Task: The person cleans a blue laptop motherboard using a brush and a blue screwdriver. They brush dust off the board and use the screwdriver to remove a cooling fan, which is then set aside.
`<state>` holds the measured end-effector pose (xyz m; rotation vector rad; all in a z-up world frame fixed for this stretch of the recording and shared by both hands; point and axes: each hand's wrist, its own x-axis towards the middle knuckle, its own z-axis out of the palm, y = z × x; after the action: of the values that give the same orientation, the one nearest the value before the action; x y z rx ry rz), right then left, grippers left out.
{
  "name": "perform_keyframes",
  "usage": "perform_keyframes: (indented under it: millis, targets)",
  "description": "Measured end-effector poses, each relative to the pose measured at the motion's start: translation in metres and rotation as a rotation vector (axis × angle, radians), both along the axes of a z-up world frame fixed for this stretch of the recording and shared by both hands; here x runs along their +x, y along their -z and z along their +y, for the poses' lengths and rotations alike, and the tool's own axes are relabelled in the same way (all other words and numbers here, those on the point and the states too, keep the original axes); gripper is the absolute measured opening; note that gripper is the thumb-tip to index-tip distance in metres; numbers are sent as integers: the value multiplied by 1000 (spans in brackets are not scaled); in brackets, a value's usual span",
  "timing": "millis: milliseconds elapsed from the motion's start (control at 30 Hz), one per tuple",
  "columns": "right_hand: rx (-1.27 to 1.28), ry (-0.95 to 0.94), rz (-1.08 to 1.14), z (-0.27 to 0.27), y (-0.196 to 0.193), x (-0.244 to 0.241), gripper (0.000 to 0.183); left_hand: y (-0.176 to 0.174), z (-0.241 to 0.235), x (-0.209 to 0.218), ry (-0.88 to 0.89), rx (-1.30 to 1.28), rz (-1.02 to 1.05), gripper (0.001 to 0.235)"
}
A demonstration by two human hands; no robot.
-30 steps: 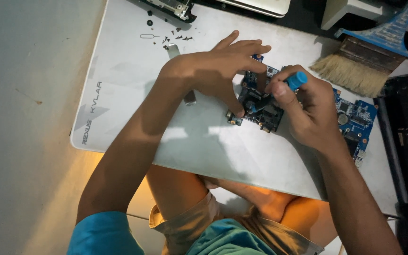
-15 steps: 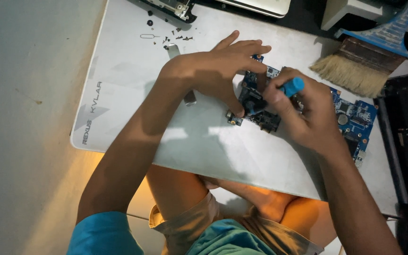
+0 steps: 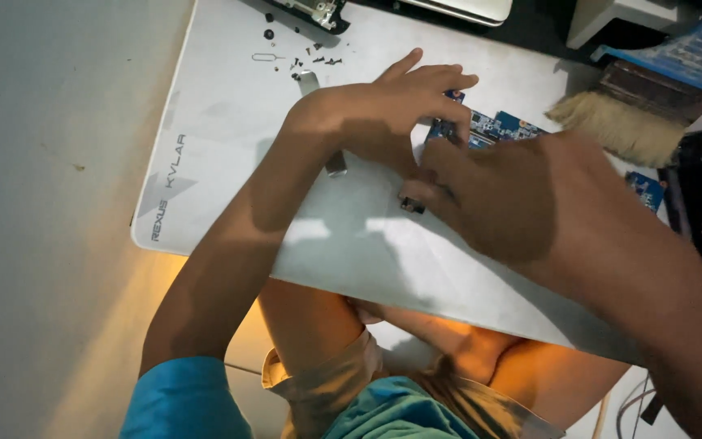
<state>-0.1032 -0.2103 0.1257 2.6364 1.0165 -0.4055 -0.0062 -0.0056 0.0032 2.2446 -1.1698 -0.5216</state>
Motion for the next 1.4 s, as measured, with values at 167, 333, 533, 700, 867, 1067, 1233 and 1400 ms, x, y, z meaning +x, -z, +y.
perform_keyframes:
  millis: [167,333,533,700,867,1067,1233,1400]
  targets:
    - [204,2,78,-4,-10,0,46,-7,2,-2,-3,-10,27,74]
    - [-53,83,-96,-1,-10,3,45,-11,5,-5,-20,-25,42,79]
    - [94,-54,24,-8,-5,8,61,-15,3,-9,-22,4,16,76]
    - [80,44,-10,-7,-3,6,50,-34,2,-19,-67,95,37,56]
    - [-31,61,-91,-6,-5,6,44,-16,0,-6,-110,79,83,62]
    - [19,-3,-63,-8,-6,9,51,-61,5,-33,-203,138,216,59]
    - [188,-153,-82,-22,3,16,24,-24,-1,-11,-193,126,179,56]
    - [-43,4,-148,-18,2,13,47,-46,3,-24,-223,146,226,47]
